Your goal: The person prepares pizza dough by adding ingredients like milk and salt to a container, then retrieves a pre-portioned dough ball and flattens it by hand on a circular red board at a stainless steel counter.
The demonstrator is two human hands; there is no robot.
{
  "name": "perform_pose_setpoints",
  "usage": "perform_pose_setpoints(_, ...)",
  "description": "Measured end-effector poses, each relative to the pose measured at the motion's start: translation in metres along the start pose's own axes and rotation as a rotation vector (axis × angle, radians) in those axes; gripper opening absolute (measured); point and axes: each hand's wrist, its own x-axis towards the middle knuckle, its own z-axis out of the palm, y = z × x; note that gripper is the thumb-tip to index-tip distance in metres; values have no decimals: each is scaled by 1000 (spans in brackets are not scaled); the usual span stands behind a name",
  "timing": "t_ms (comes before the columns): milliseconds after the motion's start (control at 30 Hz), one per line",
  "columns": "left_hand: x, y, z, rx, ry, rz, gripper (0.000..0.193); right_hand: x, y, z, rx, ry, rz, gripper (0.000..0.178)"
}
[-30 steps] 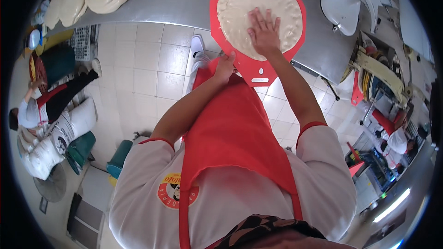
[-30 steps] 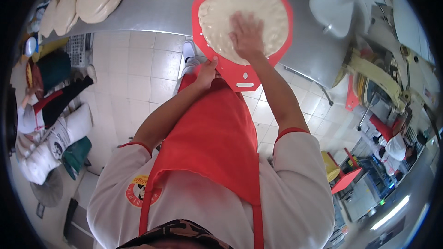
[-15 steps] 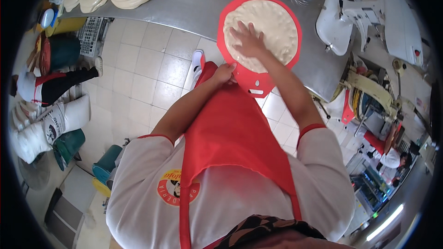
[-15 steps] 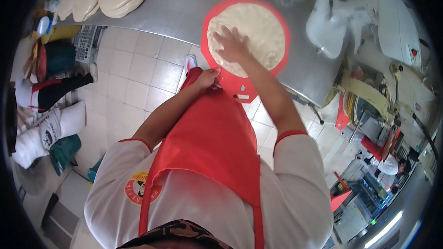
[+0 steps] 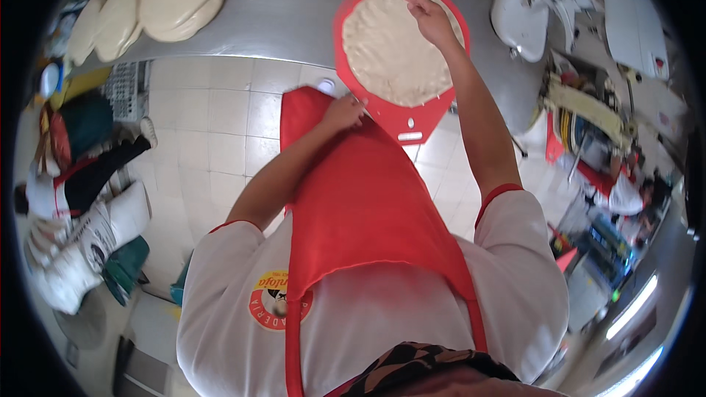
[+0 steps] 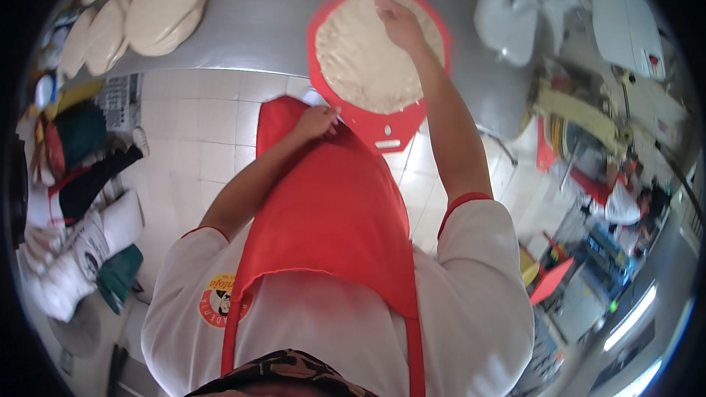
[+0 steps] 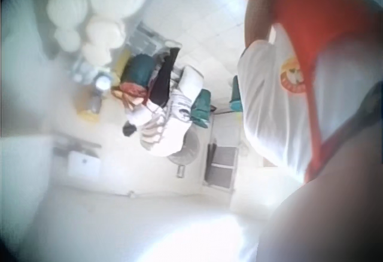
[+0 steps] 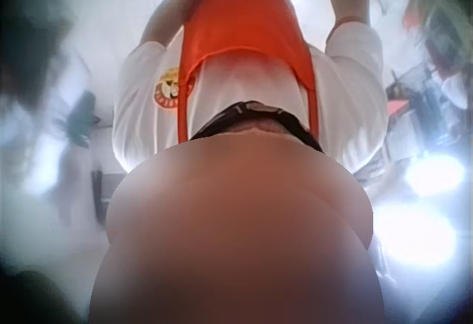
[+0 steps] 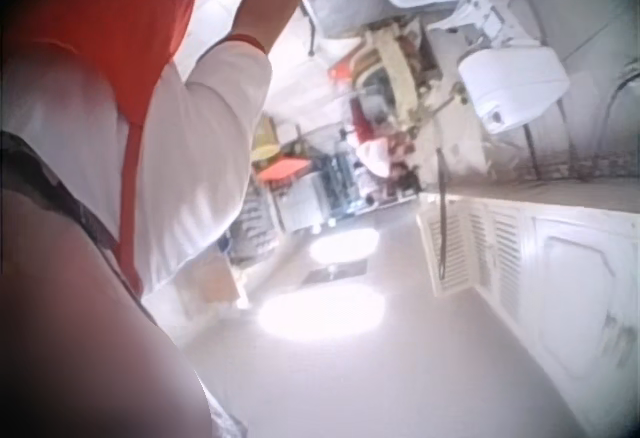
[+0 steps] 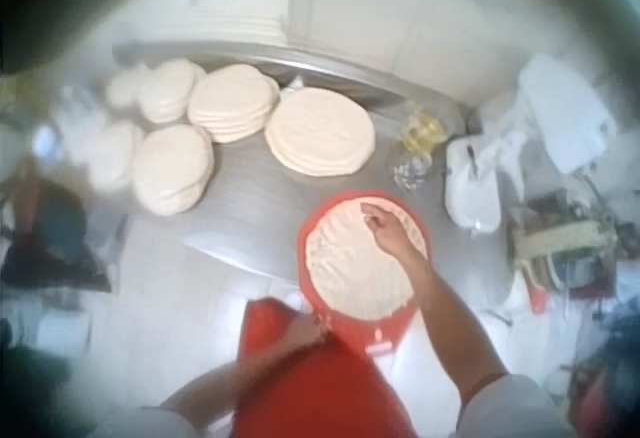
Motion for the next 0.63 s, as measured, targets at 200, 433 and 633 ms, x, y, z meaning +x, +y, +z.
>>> perform_pose_setpoints(200, -18, 87, -9, 406, 273, 689, 21, -199, 15, 18, -1048, 92, -154, 40)
perform_pose_setpoints(433, 58, 127, -5, 1114, 275, 1059, 50, -220, -6, 29, -408, 110, 280, 64)
perform_pose_setpoints(633, 65, 134, -15, 1459, 170, 842, 75, -226, -31, 41, -452, -285, 699, 86)
